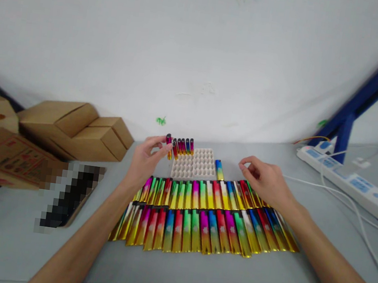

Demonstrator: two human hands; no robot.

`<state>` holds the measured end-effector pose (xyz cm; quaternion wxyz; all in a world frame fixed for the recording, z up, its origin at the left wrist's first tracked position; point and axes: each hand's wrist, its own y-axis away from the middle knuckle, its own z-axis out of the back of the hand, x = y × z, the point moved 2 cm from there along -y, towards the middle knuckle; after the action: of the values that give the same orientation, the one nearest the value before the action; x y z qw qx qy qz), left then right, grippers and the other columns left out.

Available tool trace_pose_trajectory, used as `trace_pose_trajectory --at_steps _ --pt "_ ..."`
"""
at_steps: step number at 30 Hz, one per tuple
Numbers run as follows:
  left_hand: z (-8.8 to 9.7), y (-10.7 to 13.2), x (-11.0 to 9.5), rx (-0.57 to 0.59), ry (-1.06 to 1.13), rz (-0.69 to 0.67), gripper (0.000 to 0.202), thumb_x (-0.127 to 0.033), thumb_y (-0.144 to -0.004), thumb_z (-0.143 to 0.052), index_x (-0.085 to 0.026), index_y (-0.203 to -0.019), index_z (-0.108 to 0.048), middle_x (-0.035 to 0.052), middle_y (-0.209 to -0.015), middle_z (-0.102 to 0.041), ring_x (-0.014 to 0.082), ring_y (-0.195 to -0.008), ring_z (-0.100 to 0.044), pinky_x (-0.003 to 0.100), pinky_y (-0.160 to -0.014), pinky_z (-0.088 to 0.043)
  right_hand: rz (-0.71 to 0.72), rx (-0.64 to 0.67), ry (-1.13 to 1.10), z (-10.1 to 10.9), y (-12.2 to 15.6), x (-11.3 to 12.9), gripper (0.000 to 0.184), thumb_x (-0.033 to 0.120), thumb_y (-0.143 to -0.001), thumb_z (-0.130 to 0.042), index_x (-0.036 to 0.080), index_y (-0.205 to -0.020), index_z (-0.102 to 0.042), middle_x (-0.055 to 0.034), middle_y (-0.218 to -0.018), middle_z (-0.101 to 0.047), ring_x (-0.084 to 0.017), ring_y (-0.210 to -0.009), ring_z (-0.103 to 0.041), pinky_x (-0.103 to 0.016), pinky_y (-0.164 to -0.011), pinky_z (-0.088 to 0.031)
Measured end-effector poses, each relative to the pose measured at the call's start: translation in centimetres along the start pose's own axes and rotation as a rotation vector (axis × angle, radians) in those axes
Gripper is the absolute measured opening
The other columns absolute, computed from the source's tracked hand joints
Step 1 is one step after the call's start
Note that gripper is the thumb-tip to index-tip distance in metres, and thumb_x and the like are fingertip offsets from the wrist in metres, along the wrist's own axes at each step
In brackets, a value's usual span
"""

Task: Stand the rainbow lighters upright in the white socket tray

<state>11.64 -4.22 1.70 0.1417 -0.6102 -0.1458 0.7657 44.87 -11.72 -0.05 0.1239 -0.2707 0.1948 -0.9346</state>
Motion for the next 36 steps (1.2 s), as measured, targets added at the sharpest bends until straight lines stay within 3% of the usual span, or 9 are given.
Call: trace_pose_trajectory --at_steps 4,9,12,17,23,36 --pt "0.3 -1.1 -0.1 0.112 -0.071 -0.067 0.037 -0.041 -0.078 -0.082 -0.016 -0.105 -0.073 0.0085 -0.102 -0.073 0.0183 -0.087 -0.066 0.028 -0.074 -0.054 -0.012 0.007 0.002 0.0 0.0 -0.1 0.018 0.032 -0.099 -0.053 0.021 -0.102 -0.067 0.0023 -0.062 -0.065 -0.016 -0.052 -0.06 -0.027 -0.06 -0.041" --pt "1.1 -2.9 -0.4 0.282 -0.497 -0.186 0.033 -0.041 -0.08 -0.081 -0.02 -0.105 -0.077 0.004 -0.093 -0.075 0.0134 -0.066 -0.057 0.026 -0.066 -0.047 -0.021 0.016 -0.002 0.0 0.1 -0.2 0.019 0.033 -0.1 -0.053 0.021 -0.102 -0.067 0.0027 -0.062 -0.065 -0.016 -0.053 -0.06 -0.027 -0.06 -0.041" --pt "1.2 -4.0 -0.5 0.343 -0.644 -0.27 0.032 -0.04 -0.08 -0.08 -0.022 -0.106 -0.078 0.0035 -0.092 -0.074 0.0138 -0.064 -0.054 0.027 -0.066 -0.046 -0.023 0.022 -0.01 0.0 0.1 -0.2 0.019 0.033 -0.1 -0.052 0.02 -0.102 -0.067 0.0028 -0.062 -0.065 -0.015 -0.053 -0.059 -0.027 -0.06 -0.041" --pt "0.7 -5.4 0.4 0.458 -0.658 -0.371 0.032 -0.048 -0.084 -0.075 -0.021 -0.102 -0.077 0.0096 -0.115 -0.068 0.0212 -0.092 -0.064 0.034 -0.082 -0.055 -0.028 0.037 -0.003 -0.1 0.1 -0.4 0.02 0.033 -0.1 -0.052 0.02 -0.102 -0.067 0.0023 -0.062 -0.065 -0.016 -0.053 -0.059 -0.027 -0.061 -0.04" --pt "0.6 -6.3 1.6 0.488 -0.731 -0.413 0.04 -0.052 -0.086 -0.073 -0.018 -0.106 -0.076 0.0122 -0.118 -0.06 0.0259 -0.104 -0.062 0.046 -0.096 -0.057 -0.032 0.036 0.018 -0.1 0.1 -0.4 0.021 0.033 -0.099 -0.052 0.02 -0.102 -0.067 0.001 -0.063 -0.066 -0.016 -0.054 -0.059 -0.027 -0.062 -0.04" --pt "0.9 -7.1 2.5 0.508 -0.582 -0.321 0.049 -0.064 -0.081 -0.073 -0.02 -0.102 -0.077 0.012 -0.116 -0.062 0.0256 -0.102 -0.065 0.041 -0.079 -0.063 -0.029 0.059 0.021 -0.3 0.2 -0.6 0.022 0.033 -0.1 -0.051 0.02 -0.101 -0.068 0.0011 -0.063 -0.065 -0.016 -0.054 -0.059 -0.027 -0.062 -0.04"
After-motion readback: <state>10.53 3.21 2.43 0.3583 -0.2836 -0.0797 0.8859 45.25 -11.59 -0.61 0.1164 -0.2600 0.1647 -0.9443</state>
